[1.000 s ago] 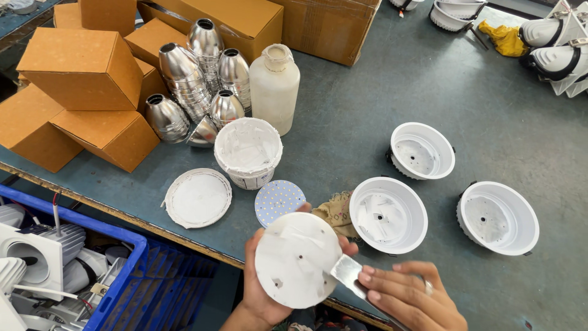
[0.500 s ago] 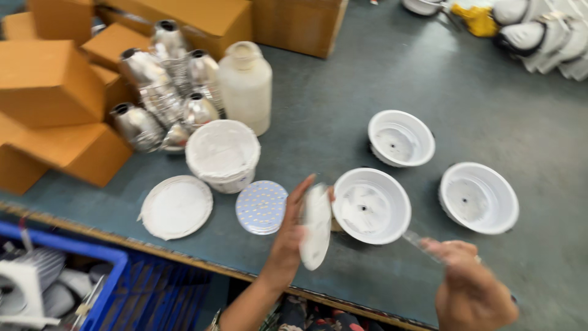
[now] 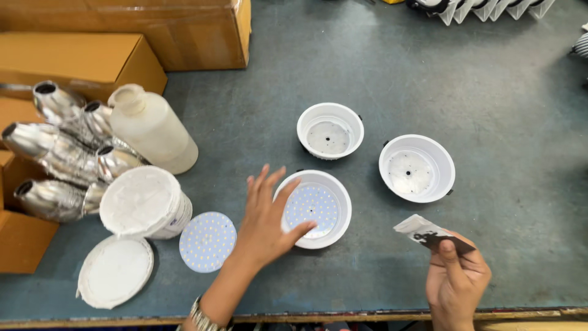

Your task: The person applies a white paste to the interior of white plastic bowls and the back of circular LED modules using a small metal spatula. They scoop the paste from a container, spread it evenly on the surfaces, and place the treated items on the table.

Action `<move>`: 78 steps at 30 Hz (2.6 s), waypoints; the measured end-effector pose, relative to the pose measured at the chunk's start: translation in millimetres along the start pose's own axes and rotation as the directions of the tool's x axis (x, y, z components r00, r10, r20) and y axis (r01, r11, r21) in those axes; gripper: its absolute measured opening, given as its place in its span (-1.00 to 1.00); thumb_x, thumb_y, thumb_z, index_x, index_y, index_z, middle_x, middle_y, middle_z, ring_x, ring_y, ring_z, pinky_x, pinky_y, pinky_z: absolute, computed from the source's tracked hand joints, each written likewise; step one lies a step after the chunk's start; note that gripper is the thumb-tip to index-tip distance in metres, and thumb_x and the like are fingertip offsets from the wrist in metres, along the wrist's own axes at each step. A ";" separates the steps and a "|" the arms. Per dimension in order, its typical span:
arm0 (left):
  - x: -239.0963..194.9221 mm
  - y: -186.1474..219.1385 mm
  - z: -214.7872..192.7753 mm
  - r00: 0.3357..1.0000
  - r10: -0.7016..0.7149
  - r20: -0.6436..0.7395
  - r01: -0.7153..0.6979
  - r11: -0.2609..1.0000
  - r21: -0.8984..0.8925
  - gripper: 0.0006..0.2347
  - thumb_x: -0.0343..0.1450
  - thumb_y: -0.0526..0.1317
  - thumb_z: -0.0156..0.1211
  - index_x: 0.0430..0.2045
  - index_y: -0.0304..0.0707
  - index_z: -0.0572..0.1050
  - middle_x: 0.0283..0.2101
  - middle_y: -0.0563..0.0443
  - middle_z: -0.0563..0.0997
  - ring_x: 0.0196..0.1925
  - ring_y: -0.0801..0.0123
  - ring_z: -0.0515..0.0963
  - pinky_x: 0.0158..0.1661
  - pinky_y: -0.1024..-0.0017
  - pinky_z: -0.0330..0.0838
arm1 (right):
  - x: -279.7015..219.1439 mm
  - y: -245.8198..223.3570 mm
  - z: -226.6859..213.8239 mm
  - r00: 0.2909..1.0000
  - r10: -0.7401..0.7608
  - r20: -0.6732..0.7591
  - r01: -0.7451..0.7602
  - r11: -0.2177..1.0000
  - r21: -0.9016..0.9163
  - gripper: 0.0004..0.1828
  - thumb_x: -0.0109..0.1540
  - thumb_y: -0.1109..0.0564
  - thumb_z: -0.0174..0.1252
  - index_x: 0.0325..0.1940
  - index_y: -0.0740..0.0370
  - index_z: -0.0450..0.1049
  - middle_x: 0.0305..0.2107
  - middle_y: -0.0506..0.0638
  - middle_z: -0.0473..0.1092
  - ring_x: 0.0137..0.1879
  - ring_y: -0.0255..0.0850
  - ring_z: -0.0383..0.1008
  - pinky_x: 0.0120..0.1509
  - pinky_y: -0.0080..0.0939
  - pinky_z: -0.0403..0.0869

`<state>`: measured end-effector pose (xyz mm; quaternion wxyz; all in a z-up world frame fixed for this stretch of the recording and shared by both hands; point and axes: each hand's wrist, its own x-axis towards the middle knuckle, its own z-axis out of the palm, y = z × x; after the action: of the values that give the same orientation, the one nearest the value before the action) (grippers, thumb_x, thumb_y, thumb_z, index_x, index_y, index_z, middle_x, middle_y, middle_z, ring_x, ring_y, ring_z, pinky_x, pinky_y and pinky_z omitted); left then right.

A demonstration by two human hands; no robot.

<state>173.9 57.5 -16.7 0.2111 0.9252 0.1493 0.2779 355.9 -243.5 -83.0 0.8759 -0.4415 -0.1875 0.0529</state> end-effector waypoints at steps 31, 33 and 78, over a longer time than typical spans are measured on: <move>125.4 -98.8 42.0 0.958 -0.007 -0.286 0.140 0.884 0.446 -0.88 0.31 -0.27 0.34 -0.36 0.07 0.68 -0.37 0.09 0.42 -0.21 0.21 0.46 -0.21 0.18 0.29 | 8.5 134.3 -133.0 0.806 0.592 -0.009 -0.528 0.725 0.443 -0.67 0.36 0.18 -0.02 0.17 0.36 0.38 0.01 0.26 0.50 0.18 0.12 0.51 0.24 0.43 0.39; 125.2 -105.6 53.8 0.952 -0.060 -0.300 0.175 0.912 0.371 -0.84 0.35 -0.30 0.32 -0.27 0.04 0.67 -0.36 0.08 0.44 -0.23 0.24 0.49 -0.22 0.22 0.34 | 6.2 142.5 -140.5 0.815 0.579 0.022 -0.528 0.727 0.439 -0.66 0.35 0.19 -0.02 0.18 0.39 0.36 0.00 0.29 0.49 0.17 0.15 0.51 0.22 0.48 0.39; -3.4 -30.5 45.1 0.906 -0.355 0.228 0.394 0.906 -0.154 -0.68 0.41 -0.14 0.13 0.01 -0.23 0.42 -0.11 -0.43 0.61 -0.03 -0.27 0.57 -0.06 -0.05 0.41 | 16.4 85.5 -58.6 0.868 0.468 0.164 -0.478 0.703 0.527 -0.76 0.43 0.21 0.04 0.15 0.34 0.46 0.04 0.15 0.51 0.15 0.00 0.50 0.19 0.15 0.38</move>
<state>192.4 68.6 -66.8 0.3648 0.8761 0.2753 0.1534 399.3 -231.8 -177.8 0.9201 -0.2028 -0.0523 0.3311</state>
